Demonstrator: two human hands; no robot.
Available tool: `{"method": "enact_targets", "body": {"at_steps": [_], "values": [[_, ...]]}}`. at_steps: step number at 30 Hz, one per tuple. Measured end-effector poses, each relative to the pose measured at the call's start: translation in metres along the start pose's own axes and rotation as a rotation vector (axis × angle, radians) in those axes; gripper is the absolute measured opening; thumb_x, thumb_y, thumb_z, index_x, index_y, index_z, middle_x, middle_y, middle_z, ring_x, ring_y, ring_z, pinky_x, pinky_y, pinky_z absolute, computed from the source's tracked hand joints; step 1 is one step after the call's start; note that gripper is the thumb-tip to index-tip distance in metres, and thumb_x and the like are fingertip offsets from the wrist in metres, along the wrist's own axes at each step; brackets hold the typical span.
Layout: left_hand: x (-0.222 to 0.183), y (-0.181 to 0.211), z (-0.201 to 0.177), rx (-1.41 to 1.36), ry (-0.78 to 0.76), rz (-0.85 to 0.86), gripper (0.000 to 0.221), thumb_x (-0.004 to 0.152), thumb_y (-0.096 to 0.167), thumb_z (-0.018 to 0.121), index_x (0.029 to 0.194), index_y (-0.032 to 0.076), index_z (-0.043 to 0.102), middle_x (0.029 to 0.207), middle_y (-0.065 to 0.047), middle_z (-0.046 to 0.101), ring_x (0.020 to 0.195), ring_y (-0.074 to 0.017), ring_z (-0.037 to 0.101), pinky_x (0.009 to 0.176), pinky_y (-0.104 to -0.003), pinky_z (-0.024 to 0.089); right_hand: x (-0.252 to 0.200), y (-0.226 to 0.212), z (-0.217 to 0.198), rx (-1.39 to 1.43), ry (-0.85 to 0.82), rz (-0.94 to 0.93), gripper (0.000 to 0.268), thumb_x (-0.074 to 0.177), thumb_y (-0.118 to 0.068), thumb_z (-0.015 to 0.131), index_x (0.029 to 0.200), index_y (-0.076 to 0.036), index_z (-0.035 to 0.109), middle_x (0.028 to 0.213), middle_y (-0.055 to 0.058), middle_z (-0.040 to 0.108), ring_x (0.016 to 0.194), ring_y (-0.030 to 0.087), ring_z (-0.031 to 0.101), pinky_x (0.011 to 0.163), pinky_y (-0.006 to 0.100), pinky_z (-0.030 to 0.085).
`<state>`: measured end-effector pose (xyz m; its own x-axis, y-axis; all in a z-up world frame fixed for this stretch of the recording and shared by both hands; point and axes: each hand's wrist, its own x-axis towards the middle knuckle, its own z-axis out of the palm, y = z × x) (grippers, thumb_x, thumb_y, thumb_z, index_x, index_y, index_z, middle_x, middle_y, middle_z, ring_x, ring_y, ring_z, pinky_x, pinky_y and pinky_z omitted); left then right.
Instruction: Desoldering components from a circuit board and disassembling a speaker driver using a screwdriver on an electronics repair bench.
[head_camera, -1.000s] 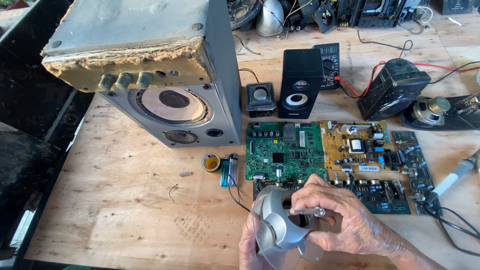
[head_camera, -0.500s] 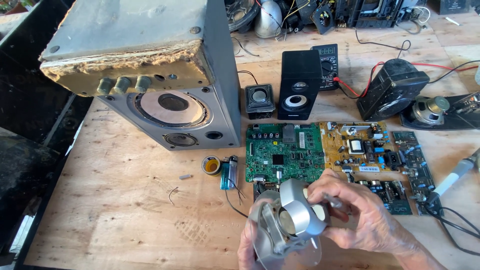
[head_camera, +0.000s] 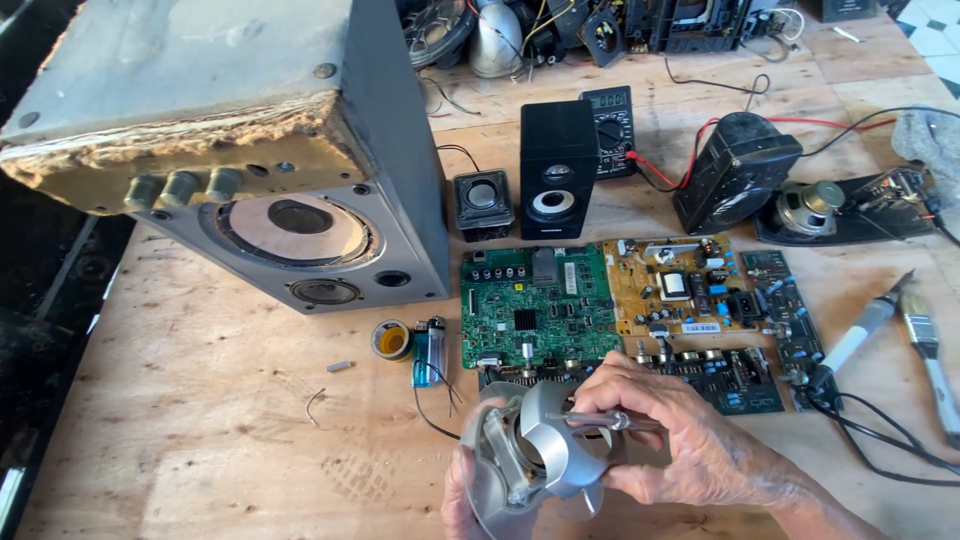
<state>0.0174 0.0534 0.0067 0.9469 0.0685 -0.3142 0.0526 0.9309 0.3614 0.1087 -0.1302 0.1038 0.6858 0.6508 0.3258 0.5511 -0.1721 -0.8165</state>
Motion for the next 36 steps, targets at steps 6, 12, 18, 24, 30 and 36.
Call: {"method": "enact_targets", "body": {"at_steps": [6, 12, 18, 24, 30, 36], "values": [[0.009, 0.019, -0.011, 0.085, -0.451, 0.092, 0.065, 0.095, 0.051, 0.052, 0.137, 0.002, 0.042, 0.124, -0.036, 0.051, 0.095, -0.0451, 0.060, 0.061, -0.049, 0.058, -0.016, 0.012, -0.050, -0.128, 0.071, 0.016, 0.040, 0.068, -0.014, 0.087, 0.104, -0.013, 0.070, 0.101, 0.004, 0.070, 0.092, 0.016, 0.067, 0.081, 0.025, 0.054], [0.016, 0.032, -0.030, -0.091, -0.376, -0.191, 0.061, 0.076, 0.049, 0.080, 0.121, 0.014, 0.057, 0.125, -0.032, 0.053, 0.107, -0.0470, 0.057, 0.076, -0.058, 0.060, -0.056, 0.057, -0.147, -0.957, 0.224, 0.445, 0.063, 0.066, -0.029, 0.084, 0.125, -0.020, 0.064, 0.113, 0.007, 0.063, 0.092, 0.021, 0.059, 0.070, 0.036, 0.057], [0.019, 0.035, -0.021, -0.132, -0.431, -0.168, 0.057, 0.079, 0.048, 0.080, 0.119, 0.016, 0.054, 0.126, -0.026, 0.049, 0.107, -0.0428, 0.055, 0.077, -0.054, 0.059, -0.081, 0.110, -0.182, -1.119, 0.263, 0.818, 0.054, 0.075, -0.038, 0.076, 0.128, -0.031, 0.068, 0.110, -0.001, 0.070, 0.119, 0.017, 0.058, 0.089, 0.036, 0.049], [0.019, 0.039, -0.012, -0.175, -0.479, -0.114, 0.054, 0.082, 0.048, 0.080, 0.118, 0.019, 0.051, 0.126, -0.021, 0.045, 0.107, -0.0386, 0.053, 0.079, -0.051, 0.058, -0.093, 0.143, -0.189, -0.921, 0.129, 0.731, 0.044, 0.074, -0.025, 0.079, 0.116, -0.022, 0.067, 0.115, -0.006, 0.072, 0.108, 0.021, 0.057, 0.092, 0.036, 0.046], [0.019, 0.038, -0.010, -0.231, -0.520, -0.049, 0.051, 0.085, 0.047, 0.079, 0.116, 0.022, 0.048, 0.127, -0.015, 0.042, 0.106, -0.0344, 0.052, 0.081, -0.048, 0.057, -0.091, 0.164, -0.193, -0.902, 0.056, 0.715, 0.042, 0.073, -0.024, 0.081, 0.112, -0.022, 0.066, 0.108, -0.005, 0.073, 0.109, 0.016, 0.058, 0.091, 0.033, 0.050], [0.036, 0.037, -0.012, -0.310, -0.732, -0.088, 0.049, 0.088, 0.043, 0.082, 0.120, 0.020, 0.052, 0.136, -0.012, 0.043, 0.114, -0.0257, 0.044, 0.082, -0.038, 0.052, -0.093, 0.183, -0.196, -0.927, 0.024, 0.679, 0.036, 0.075, -0.025, 0.079, 0.108, -0.023, 0.065, 0.106, -0.004, 0.072, 0.104, 0.018, 0.058, 0.089, 0.034, 0.048]]}}
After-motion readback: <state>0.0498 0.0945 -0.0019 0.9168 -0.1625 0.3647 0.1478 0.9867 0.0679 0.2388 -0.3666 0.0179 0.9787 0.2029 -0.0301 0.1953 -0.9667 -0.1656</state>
